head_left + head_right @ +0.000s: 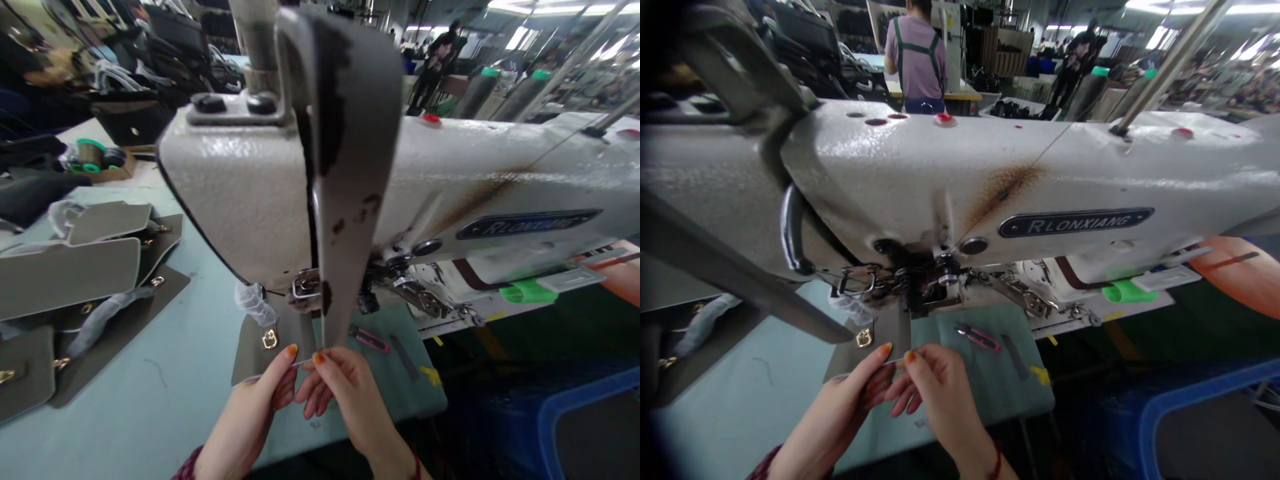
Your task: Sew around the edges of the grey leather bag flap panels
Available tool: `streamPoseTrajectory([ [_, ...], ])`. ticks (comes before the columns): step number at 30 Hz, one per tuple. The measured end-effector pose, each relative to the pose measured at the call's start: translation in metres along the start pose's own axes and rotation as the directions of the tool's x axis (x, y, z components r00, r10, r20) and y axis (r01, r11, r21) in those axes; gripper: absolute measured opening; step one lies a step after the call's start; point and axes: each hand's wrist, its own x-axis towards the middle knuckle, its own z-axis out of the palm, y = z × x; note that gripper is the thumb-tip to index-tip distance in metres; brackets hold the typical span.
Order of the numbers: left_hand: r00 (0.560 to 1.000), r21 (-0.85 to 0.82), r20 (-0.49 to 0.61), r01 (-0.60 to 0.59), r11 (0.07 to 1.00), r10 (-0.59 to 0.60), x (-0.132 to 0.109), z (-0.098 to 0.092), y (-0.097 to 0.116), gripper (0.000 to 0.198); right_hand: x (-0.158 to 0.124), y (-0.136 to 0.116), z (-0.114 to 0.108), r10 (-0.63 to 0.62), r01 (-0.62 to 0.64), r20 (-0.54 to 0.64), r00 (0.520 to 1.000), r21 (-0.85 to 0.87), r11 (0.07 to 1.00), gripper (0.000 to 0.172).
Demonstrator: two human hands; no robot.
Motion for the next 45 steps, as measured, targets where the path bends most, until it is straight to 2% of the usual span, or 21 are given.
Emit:
streamPoseTrajectory([
  [3, 1.000, 0.016, 0.019, -0.010, 1.000, 0.010, -0.002, 0.002, 0.001, 0.052, 0.003, 0.000, -0.003, 0.038, -0.038, -0.018, 0.999, 0.024, 0.999, 0.052],
  [8, 0.999, 0.155, 0.005, -0.050, 0.987, 0.050, -0.001, -0.004, 0.000, 0.049, 0.011, -0.005, 0.002, -0.017, 0.017, -0.003, 1.000, -0.150, 0.989, 0.053],
  [12, 0.995, 0.012, 0.094, 0.012, 1.000, -0.013, -0.001, -0.004, 0.001, 0.046, 0.009, -0.008, 0.005, -0.078, 0.078, 0.008, 0.997, -0.142, 0.987, 0.048],
  [15, 0.995, -0.084, 0.097, 0.041, 0.996, -0.033, -0.002, -0.002, 0.002, 0.045, 0.006, -0.008, 0.006, -0.103, 0.101, -0.003, 0.995, -0.144, 0.984, 0.046],
  [20, 0.985, -0.016, 0.172, -0.021, 1.000, 0.024, -0.003, -0.005, 0.002, 0.042, 0.004, -0.009, 0.005, -0.095, 0.095, 0.004, 0.995, -0.163, 0.982, 0.048],
  [24, 0.986, 0.031, 0.160, -0.059, 0.998, 0.053, -0.003, -0.004, 0.003, 0.046, 0.004, -0.009, 0.005, -0.093, 0.093, 0.007, 0.996, -0.157, 0.983, 0.049],
  [29, 0.978, 0.036, 0.199, -0.075, 0.997, 0.067, -0.001, -0.001, 0.008, 0.045, 0.009, -0.011, 0.006, -0.113, 0.109, -0.018, 0.993, -0.151, 0.982, 0.047],
  [35, 0.979, 0.066, 0.157, -0.138, 0.988, 0.126, 0.010, -0.003, 0.014, 0.043, 0.019, -0.016, 0.007, -0.137, 0.124, -0.058, 0.989, -0.179, 0.976, 0.042],
  [41, 0.951, 0.044, 0.261, -0.182, 0.982, 0.165, 0.018, -0.002, 0.023, 0.039, 0.029, -0.020, 0.009, -0.151, 0.134, -0.082, 0.985, -0.181, 0.974, 0.036],
  [45, 0.935, 0.065, 0.299, -0.221, 0.973, 0.192, 0.025, -0.001, 0.030, 0.041, 0.039, -0.020, 0.011, -0.156, 0.144, -0.058, 0.986, -0.171, 0.975, 0.042],
])
